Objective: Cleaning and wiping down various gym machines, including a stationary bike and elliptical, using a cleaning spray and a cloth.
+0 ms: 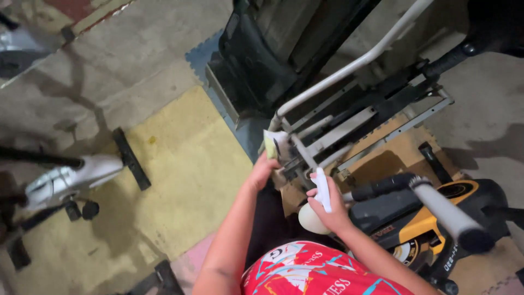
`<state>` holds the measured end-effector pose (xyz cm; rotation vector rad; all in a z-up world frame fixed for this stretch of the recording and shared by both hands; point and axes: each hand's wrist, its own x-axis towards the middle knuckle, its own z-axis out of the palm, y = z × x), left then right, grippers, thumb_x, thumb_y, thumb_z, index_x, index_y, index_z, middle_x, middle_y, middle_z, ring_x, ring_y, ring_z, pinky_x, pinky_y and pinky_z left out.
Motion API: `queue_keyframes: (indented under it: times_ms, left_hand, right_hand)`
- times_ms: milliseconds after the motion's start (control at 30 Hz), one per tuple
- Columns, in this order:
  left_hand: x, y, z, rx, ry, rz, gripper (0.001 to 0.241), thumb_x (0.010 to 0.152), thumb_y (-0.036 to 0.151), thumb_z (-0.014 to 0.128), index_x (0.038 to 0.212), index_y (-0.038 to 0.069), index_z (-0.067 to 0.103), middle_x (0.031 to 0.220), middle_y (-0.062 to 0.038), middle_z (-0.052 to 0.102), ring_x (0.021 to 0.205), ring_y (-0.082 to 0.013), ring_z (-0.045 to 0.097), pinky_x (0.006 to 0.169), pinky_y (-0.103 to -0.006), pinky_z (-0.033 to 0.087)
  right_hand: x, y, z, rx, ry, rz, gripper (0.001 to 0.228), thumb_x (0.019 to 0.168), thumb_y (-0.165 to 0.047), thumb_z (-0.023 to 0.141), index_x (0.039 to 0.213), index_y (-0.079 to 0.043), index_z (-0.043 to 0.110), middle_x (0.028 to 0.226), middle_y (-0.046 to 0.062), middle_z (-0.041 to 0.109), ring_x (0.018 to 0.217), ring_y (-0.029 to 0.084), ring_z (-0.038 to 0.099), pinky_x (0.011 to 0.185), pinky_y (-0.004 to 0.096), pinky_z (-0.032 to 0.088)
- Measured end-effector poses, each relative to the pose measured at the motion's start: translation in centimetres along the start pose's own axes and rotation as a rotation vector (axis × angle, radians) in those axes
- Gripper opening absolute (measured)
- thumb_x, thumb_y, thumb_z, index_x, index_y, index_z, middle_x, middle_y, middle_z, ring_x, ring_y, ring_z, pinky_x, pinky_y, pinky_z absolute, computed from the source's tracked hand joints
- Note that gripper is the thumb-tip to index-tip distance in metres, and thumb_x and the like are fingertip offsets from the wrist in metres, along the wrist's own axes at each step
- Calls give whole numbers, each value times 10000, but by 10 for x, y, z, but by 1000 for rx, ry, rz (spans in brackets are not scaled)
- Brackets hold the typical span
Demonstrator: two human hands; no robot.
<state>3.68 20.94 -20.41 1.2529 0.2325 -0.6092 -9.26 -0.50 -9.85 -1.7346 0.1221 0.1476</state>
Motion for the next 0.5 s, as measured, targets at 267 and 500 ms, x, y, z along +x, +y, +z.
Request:
queue_keyframes:
  times_ms: [267, 500]
  left_hand:
    - [118, 63, -35, 121, -55, 119, 815, 806, 152, 525, 1607, 119, 382, 1323, -151, 595, 1064, -280, 597, 907, -366, 463]
    - [162, 69, 15, 1326, 37, 549, 704, 918, 384, 617, 1516, 75, 409, 1506, -177, 506, 1345, -439, 474, 1022, -545, 360]
  right_hand:
    - [104, 8, 32, 136, 36, 182, 602, 847, -21, 674, 1419, -78, 495, 1277, 32, 616, 909, 124, 678, 848, 297, 545]
    - [174, 11, 49, 119, 263, 246, 613, 847, -17, 683, 1429, -85, 505, 1274, 43, 626, 938, 130, 677, 850, 304, 547]
